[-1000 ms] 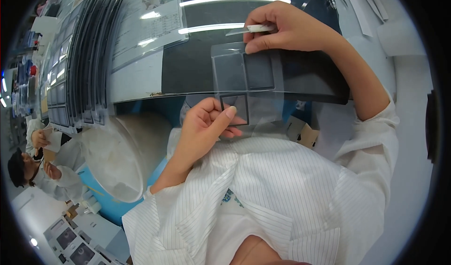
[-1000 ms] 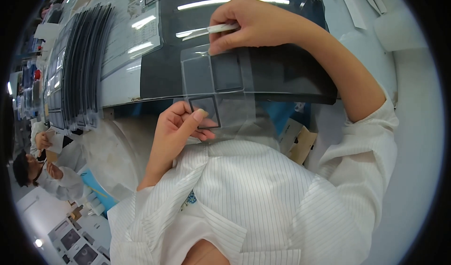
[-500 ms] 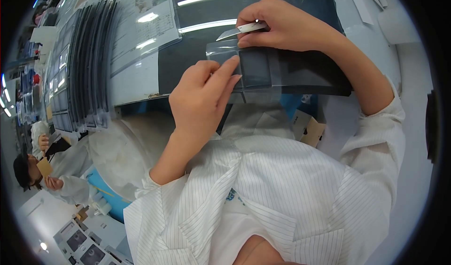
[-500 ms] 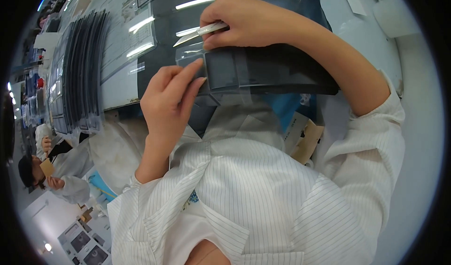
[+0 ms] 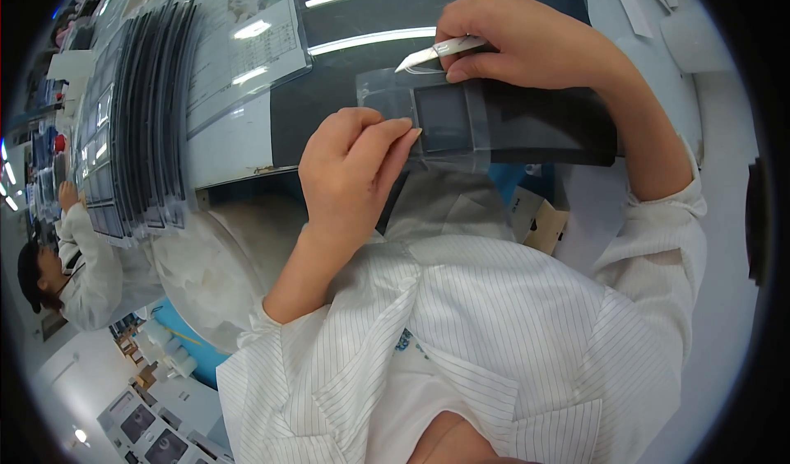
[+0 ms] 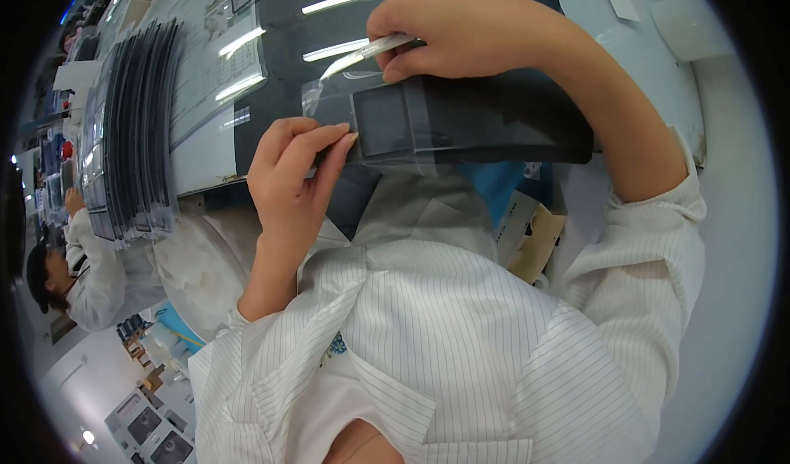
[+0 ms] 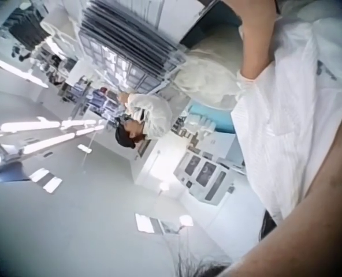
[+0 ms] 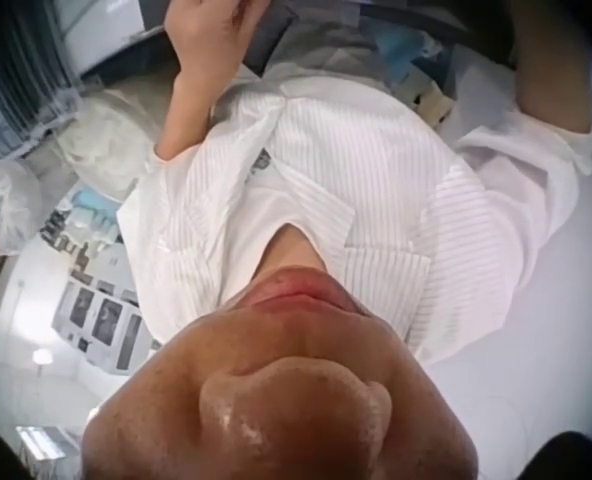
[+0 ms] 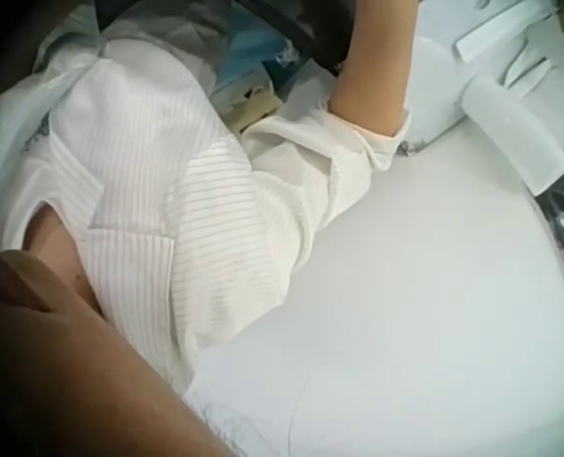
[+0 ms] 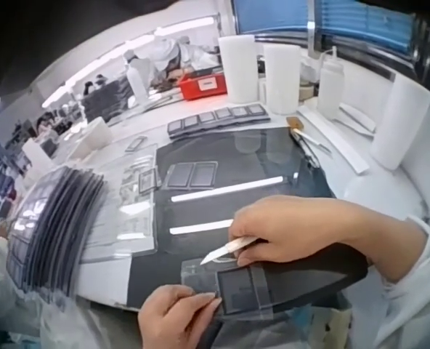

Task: Inspecting and sorting small, transparent film components from a grid-like sheet at an industrial workstation.

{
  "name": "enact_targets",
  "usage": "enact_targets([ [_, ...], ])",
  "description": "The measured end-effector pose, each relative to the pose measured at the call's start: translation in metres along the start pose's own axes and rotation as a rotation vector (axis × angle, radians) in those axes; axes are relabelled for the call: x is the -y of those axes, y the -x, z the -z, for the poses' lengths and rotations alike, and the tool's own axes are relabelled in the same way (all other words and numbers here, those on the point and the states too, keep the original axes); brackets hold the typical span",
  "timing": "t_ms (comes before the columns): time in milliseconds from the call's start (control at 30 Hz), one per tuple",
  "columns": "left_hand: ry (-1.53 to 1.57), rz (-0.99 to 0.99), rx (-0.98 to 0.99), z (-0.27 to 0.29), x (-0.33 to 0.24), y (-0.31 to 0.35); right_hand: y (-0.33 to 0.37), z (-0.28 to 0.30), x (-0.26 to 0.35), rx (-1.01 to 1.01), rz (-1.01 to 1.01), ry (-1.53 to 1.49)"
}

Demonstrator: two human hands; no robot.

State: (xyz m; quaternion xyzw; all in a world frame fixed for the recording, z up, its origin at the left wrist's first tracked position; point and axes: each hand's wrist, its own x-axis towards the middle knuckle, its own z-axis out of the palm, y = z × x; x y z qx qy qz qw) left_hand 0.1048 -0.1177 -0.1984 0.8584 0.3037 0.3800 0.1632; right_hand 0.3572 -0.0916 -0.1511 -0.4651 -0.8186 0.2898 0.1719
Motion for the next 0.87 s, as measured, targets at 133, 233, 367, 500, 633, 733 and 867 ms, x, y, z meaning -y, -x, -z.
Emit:
enact_targets([
  [133, 0.039, 0.145, -0.1, 0.009, 0.003, -0.006, -0.004, 0.003, 0.008, 0.029, 0.01, 0.011],
  [233, 0.36, 0.265, -0.273, 0.012, 0.009, -0.026, -0.007, 0.008, 0.007, -0.02, -0.041, -0.147],
  [367, 0.809, 0.634, 0.236, 0.023, 0.027, -0.078, -0.007, 0.013, -0.005, -0.144, -0.107, -0.342],
  [500, 0.769, 0.662, 0.48, 0.014, 0.063, -0.131, -0.01, 0.013, -0.024, -0.345, -0.229, -0.559],
  [633, 0.801, 0.654, 0.478, -0.007, 0.072, -0.151, -0.007, 0.019, -0.031, -0.445, -0.35, -0.752],
  [733, 0.835, 0.674, 0.522, -0.013, 0.066, -0.149, -0.003, 0.02, -0.044, -0.495, -0.366, -0.795],
  [867, 0.814, 0.707, 0.717, 0.011, 0.071, -0.144, -0.005, 0.018, -0.039, -0.484, -0.396, -0.638],
])
